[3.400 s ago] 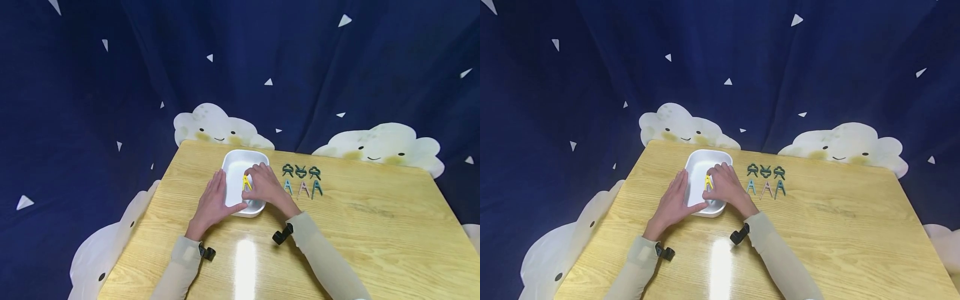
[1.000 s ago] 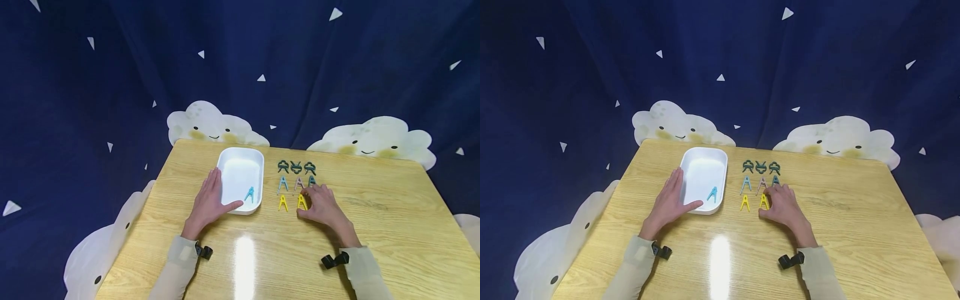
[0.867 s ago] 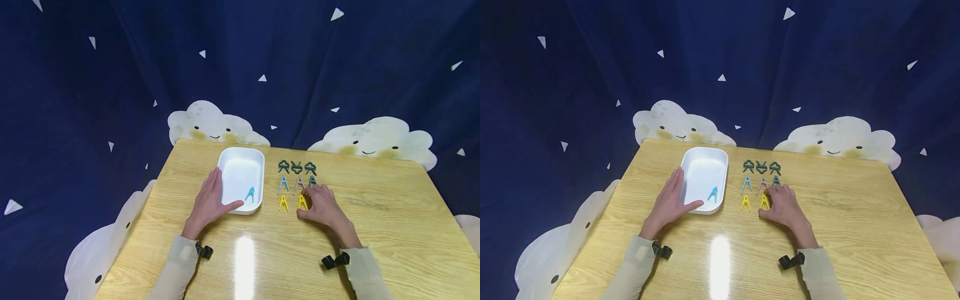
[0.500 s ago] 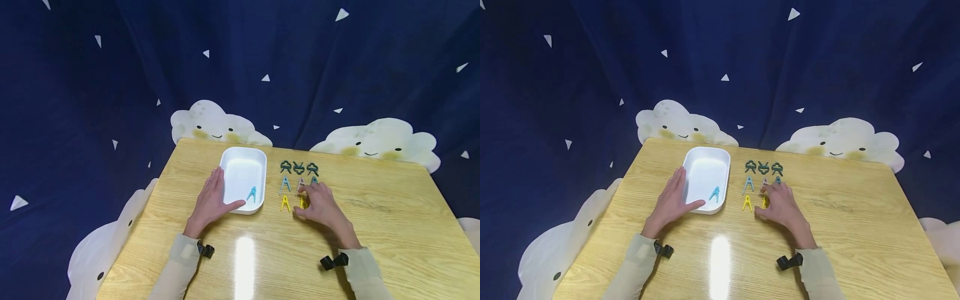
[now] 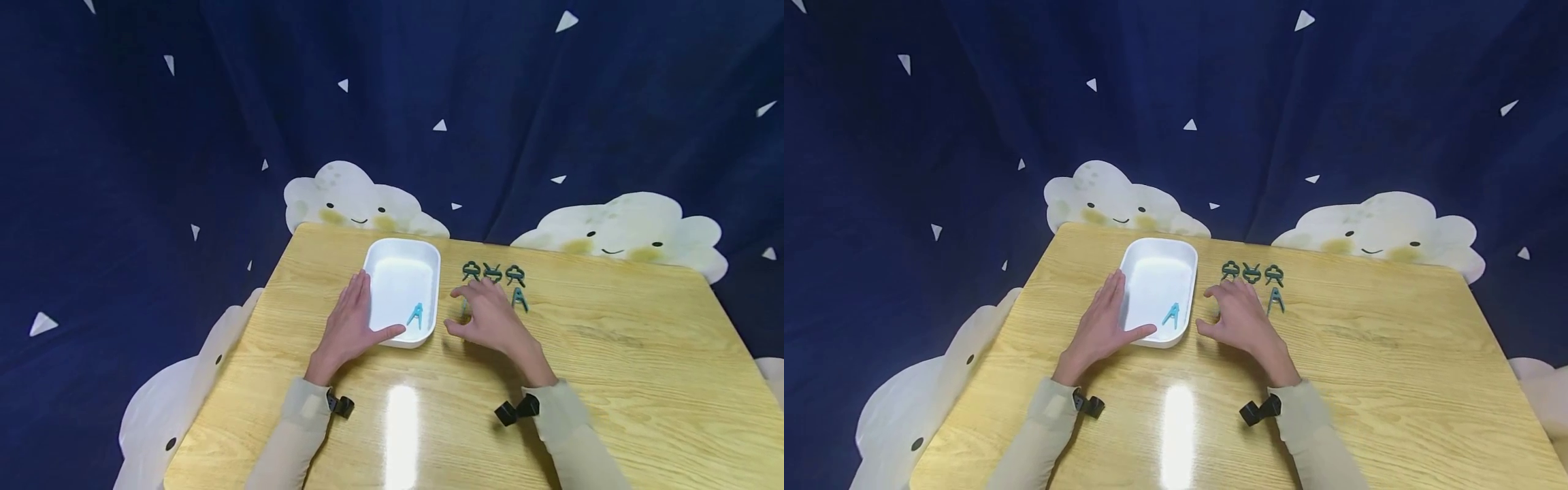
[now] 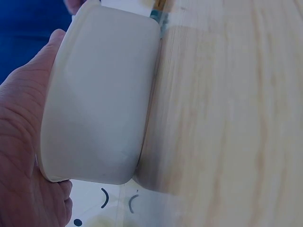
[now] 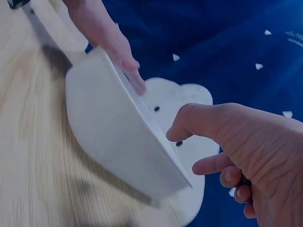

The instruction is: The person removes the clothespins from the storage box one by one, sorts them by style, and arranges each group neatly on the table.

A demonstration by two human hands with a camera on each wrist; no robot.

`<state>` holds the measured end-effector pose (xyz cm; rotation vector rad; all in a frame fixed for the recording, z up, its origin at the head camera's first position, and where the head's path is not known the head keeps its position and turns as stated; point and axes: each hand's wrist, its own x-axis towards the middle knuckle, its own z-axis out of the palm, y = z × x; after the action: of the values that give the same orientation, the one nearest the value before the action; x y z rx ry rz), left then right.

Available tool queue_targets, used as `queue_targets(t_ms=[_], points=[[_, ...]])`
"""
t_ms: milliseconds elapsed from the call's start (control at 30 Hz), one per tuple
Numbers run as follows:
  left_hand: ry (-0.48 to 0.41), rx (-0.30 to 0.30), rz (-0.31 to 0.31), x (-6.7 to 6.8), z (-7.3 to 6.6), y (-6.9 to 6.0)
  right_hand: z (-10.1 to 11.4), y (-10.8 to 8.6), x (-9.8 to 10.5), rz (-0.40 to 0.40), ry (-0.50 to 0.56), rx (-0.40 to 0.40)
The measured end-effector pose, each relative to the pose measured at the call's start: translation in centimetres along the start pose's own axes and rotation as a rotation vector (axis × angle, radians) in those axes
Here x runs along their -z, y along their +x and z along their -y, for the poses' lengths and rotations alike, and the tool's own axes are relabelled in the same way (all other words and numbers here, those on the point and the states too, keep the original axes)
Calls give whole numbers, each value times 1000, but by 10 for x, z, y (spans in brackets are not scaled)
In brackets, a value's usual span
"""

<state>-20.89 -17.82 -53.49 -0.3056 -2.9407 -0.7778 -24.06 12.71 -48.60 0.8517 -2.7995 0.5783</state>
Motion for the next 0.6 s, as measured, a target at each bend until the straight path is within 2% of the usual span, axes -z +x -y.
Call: queue_targets(t_ms=[167, 300, 467, 600], points=[[2, -9, -2, -1, 0, 1, 18, 15, -7, 14, 7, 31], [7, -9, -3, 0, 0, 1, 29, 27, -14, 71, -17, 42], [16, -10, -4, 0, 0, 1, 41, 40, -23, 170, -104, 41], [28, -11, -3, 0, 0, 1, 50, 53, -28, 264, -230, 44]])
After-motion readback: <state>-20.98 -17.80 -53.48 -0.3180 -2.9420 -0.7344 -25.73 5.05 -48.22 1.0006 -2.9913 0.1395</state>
